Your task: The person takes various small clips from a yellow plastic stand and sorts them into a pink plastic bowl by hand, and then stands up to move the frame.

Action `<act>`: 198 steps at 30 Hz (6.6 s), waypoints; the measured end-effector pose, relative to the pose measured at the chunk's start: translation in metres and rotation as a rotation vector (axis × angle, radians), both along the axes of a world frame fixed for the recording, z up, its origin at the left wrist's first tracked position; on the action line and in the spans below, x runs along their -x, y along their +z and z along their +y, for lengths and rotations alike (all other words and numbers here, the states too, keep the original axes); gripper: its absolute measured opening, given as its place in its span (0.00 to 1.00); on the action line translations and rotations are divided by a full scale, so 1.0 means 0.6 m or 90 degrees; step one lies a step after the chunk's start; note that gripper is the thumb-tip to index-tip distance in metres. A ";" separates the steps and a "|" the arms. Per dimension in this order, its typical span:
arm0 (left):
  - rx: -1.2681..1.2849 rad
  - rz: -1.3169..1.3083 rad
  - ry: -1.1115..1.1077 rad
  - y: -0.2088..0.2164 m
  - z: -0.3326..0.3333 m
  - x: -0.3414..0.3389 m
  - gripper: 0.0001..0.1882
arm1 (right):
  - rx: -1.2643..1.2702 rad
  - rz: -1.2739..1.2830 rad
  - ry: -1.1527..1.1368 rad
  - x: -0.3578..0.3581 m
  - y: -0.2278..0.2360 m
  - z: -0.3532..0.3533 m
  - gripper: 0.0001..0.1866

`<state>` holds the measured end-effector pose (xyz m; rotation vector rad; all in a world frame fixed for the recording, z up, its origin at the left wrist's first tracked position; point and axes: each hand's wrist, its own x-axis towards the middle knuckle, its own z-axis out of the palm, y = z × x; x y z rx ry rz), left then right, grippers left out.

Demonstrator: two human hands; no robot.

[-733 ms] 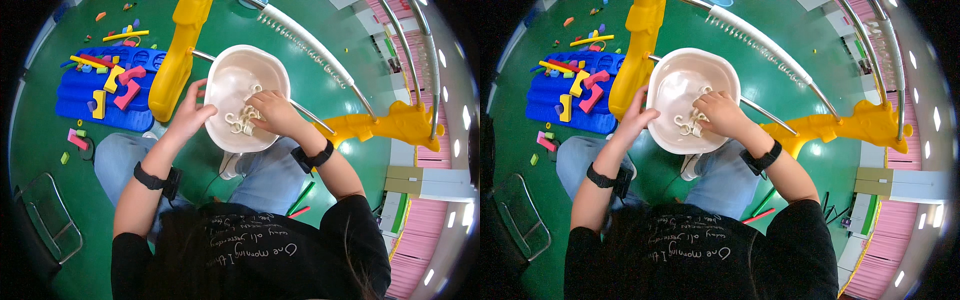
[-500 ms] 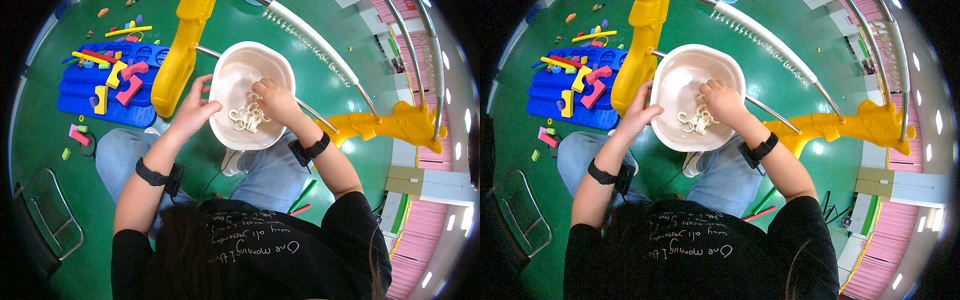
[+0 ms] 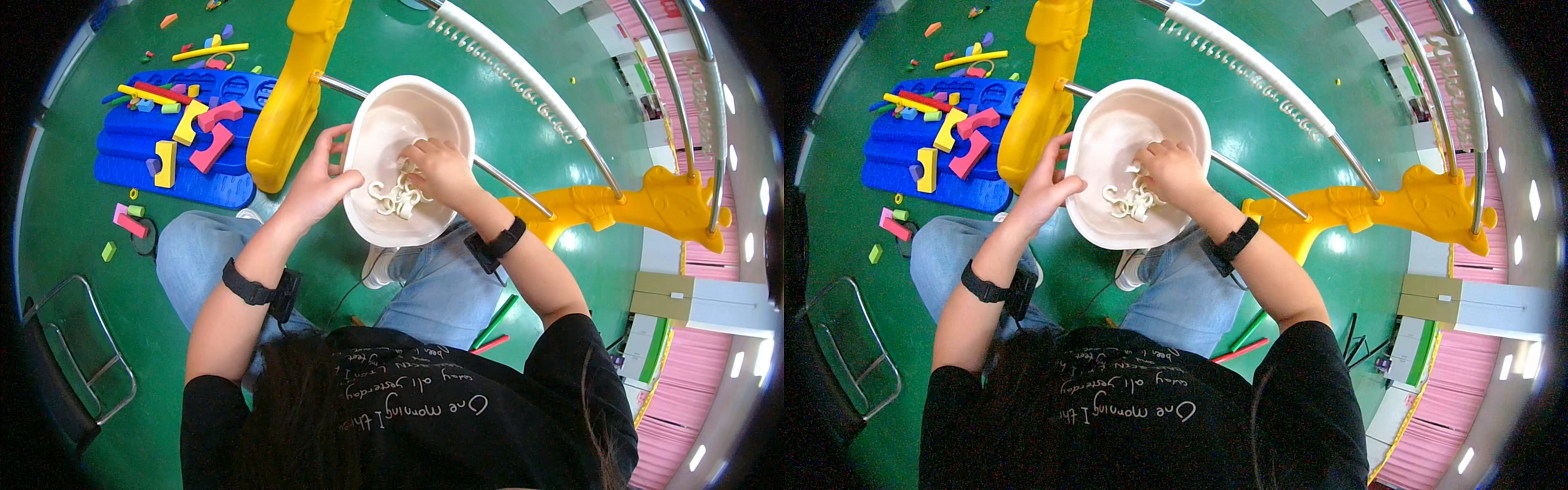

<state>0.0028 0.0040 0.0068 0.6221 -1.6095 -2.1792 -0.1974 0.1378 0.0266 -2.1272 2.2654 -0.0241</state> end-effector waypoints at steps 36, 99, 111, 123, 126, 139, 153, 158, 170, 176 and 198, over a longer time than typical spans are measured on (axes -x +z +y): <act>0.046 -0.026 -0.027 0.006 -0.003 0.007 0.39 | 0.536 0.522 -0.104 0.151 0.592 0.051 0.21; 0.032 -0.034 0.000 0.016 -0.004 -0.005 0.40 | 0.350 0.244 -0.331 0.203 0.637 0.021 0.38; 0.060 -0.050 -0.021 0.009 -0.006 0.004 0.40 | 0.361 -0.107 -0.160 0.251 0.649 0.060 0.21; 0.044 -0.044 -0.018 0.011 -0.003 0.003 0.40 | 0.378 0.152 -0.142 0.235 0.646 0.066 0.16; 0.049 -0.044 -0.020 0.011 -0.003 0.003 0.40 | 0.358 0.179 -0.138 0.226 0.648 0.065 0.16; 0.051 -0.035 -0.021 0.016 -0.002 -0.001 0.40 | 0.337 0.234 -0.151 0.222 0.650 0.070 0.17; 0.054 -0.037 -0.013 0.013 -0.001 0.001 0.40 | 0.306 0.128 -0.151 0.230 0.663 0.075 0.18; 0.058 -0.016 -0.008 0.000 -0.002 0.004 0.39 | 0.661 0.240 0.008 0.192 0.552 0.036 0.17; -0.021 -0.008 -0.022 0.013 -0.015 -0.015 0.38 | 0.015 -0.033 0.037 0.010 0.072 -0.015 0.12; -0.047 -0.032 -0.032 0.011 -0.015 -0.011 0.39 | 0.052 0.071 0.037 0.025 0.022 -0.027 0.13; -0.044 0.016 -0.032 0.001 -0.014 -0.005 0.38 | 0.093 -0.183 -0.047 0.029 0.050 -0.014 0.15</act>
